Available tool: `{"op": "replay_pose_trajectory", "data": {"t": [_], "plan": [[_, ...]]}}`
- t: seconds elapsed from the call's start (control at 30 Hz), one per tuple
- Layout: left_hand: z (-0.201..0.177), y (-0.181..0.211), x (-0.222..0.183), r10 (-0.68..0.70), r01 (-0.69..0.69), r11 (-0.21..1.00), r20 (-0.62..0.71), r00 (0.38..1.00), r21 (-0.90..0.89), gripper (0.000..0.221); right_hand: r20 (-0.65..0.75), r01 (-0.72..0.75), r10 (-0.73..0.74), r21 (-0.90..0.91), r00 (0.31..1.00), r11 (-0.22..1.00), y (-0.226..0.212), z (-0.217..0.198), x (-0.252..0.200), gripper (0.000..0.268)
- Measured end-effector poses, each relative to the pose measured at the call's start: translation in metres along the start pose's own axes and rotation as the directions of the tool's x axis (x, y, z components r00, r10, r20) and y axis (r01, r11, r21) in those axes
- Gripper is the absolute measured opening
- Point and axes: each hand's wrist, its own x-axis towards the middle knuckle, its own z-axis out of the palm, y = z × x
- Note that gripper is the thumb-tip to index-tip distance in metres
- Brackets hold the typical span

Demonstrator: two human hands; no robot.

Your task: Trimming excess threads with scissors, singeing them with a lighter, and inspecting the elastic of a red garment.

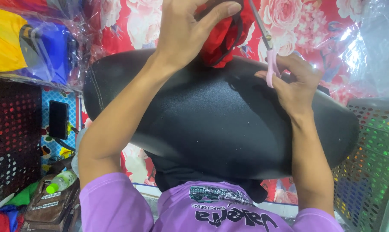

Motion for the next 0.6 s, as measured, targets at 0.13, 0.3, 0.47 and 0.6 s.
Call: {"op": "replay_pose_trajectory", "data": {"t": [0.13,0.3,0.47,0.6], "plan": [[-0.0006,-0.0010,0.0002,0.008,-0.008,1.000,0.014,1.000,-0.020,0.019,0.007,0.001,-0.001,0.000,1.000,1.000,0.0031,0.0004,0.0001,0.020],[-0.0004,0.0003,0.0000,0.003,-0.003,1.000,0.013,1.000,-0.010,0.018,0.012,0.023,-0.023,-0.002,1.000,1.000,0.0041,0.0008,-0.0009,0.025],[-0.0008,-0.0045,-0.0009,0.024,-0.024,1.000,0.031,0.999,-0.001,0.020,0.009,-0.005,0.005,-0.018,1.000,1.000,0.0054,0.0010,-0.0011,0.021],[-0.0002,-0.0021,-0.0003,0.004,-0.002,0.999,0.031,0.999,-0.043,0.018,0.009,0.010,-0.010,0.012,1.000,1.000,0.0022,0.0009,-0.0008,0.019]]}}
